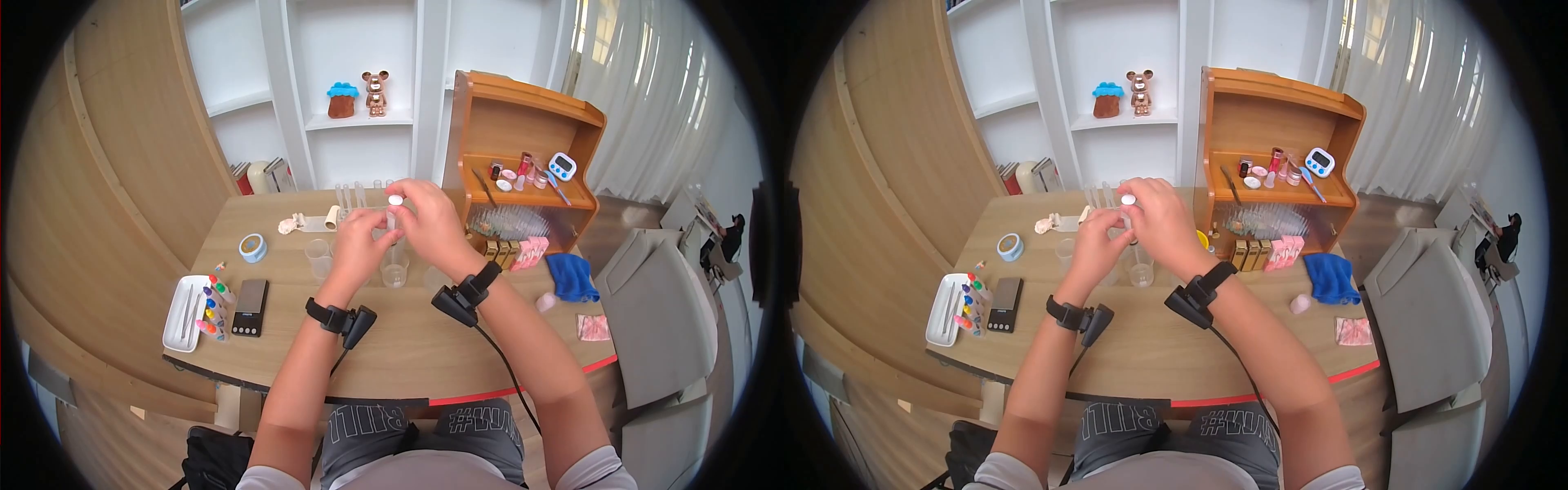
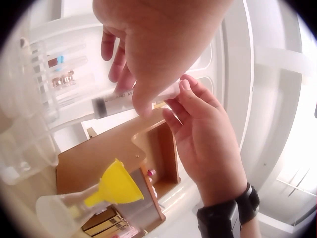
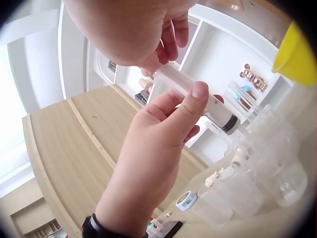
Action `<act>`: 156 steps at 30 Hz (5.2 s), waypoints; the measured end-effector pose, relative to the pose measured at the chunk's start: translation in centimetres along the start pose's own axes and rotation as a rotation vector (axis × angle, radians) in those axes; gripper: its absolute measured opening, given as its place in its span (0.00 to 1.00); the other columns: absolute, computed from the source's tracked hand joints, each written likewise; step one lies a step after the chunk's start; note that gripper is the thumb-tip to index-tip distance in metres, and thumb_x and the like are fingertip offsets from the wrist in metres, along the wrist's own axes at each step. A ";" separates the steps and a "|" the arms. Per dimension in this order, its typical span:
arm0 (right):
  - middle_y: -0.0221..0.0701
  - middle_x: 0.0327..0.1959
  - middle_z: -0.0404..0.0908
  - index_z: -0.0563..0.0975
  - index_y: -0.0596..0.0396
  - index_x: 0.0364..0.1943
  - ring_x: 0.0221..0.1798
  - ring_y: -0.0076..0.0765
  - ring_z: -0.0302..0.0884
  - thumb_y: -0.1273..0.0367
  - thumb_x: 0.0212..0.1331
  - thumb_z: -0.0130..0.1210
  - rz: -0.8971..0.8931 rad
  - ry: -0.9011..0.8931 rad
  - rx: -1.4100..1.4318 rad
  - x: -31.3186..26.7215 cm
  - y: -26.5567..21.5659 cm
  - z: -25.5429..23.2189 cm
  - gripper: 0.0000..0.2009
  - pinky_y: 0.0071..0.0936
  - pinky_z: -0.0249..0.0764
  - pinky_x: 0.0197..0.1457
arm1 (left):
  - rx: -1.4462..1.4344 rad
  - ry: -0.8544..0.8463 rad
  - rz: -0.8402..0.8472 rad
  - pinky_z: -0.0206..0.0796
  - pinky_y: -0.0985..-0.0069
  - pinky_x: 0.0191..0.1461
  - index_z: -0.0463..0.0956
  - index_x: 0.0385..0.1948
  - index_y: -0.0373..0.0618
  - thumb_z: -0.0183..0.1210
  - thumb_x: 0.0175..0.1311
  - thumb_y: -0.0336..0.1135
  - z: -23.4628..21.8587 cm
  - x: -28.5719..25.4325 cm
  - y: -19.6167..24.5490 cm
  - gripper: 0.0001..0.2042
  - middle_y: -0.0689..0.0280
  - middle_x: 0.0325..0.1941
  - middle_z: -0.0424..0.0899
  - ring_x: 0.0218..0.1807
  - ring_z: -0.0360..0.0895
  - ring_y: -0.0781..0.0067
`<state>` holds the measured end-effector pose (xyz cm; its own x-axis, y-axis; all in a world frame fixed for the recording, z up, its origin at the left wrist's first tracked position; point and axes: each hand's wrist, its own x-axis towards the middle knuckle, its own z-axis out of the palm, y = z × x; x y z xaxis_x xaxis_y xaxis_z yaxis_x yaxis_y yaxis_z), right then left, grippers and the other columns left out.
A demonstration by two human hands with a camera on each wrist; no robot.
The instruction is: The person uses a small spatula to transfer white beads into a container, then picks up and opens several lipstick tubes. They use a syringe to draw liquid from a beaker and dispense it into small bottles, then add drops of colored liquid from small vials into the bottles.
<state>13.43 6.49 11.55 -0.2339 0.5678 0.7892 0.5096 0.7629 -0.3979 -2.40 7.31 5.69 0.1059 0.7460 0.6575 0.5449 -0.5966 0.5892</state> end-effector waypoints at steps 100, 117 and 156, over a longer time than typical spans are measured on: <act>0.41 0.54 0.77 0.78 0.62 0.44 0.42 0.49 0.83 0.74 0.57 0.63 -0.116 0.118 -0.155 -0.2 0.8 -10.6 0.12 0.38 0.81 0.44 | -0.038 -0.061 0.217 0.73 0.61 0.49 0.85 0.38 0.42 0.68 0.54 0.31 4.0 5.2 9.3 0.10 0.56 0.35 0.84 0.43 0.80 0.55; 0.40 0.45 0.81 0.79 0.59 0.51 0.44 0.42 0.80 0.68 0.61 0.64 0.025 0.181 -0.061 0.5 -3.1 -12.2 0.17 0.33 0.76 0.47 | -0.045 0.005 0.297 0.71 0.61 0.52 0.84 0.41 0.42 0.69 0.55 0.31 1.2 5.6 12.3 0.12 0.56 0.39 0.83 0.48 0.78 0.55; 0.41 0.40 0.80 0.80 0.65 0.44 0.42 0.44 0.79 0.71 0.62 0.61 0.037 0.135 0.105 0.3 -5.4 -11.2 0.11 0.34 0.75 0.45 | 0.042 0.055 0.376 0.72 0.64 0.48 0.84 0.40 0.41 0.71 0.51 0.27 -1.2 4.0 12.8 0.13 0.59 0.40 0.84 0.47 0.79 0.58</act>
<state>19.93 -0.90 19.18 -0.0999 0.5548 0.8259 0.4252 0.7743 -0.4687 4.00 2.27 16.41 0.2607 0.4594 0.8491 0.5106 -0.8121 0.2826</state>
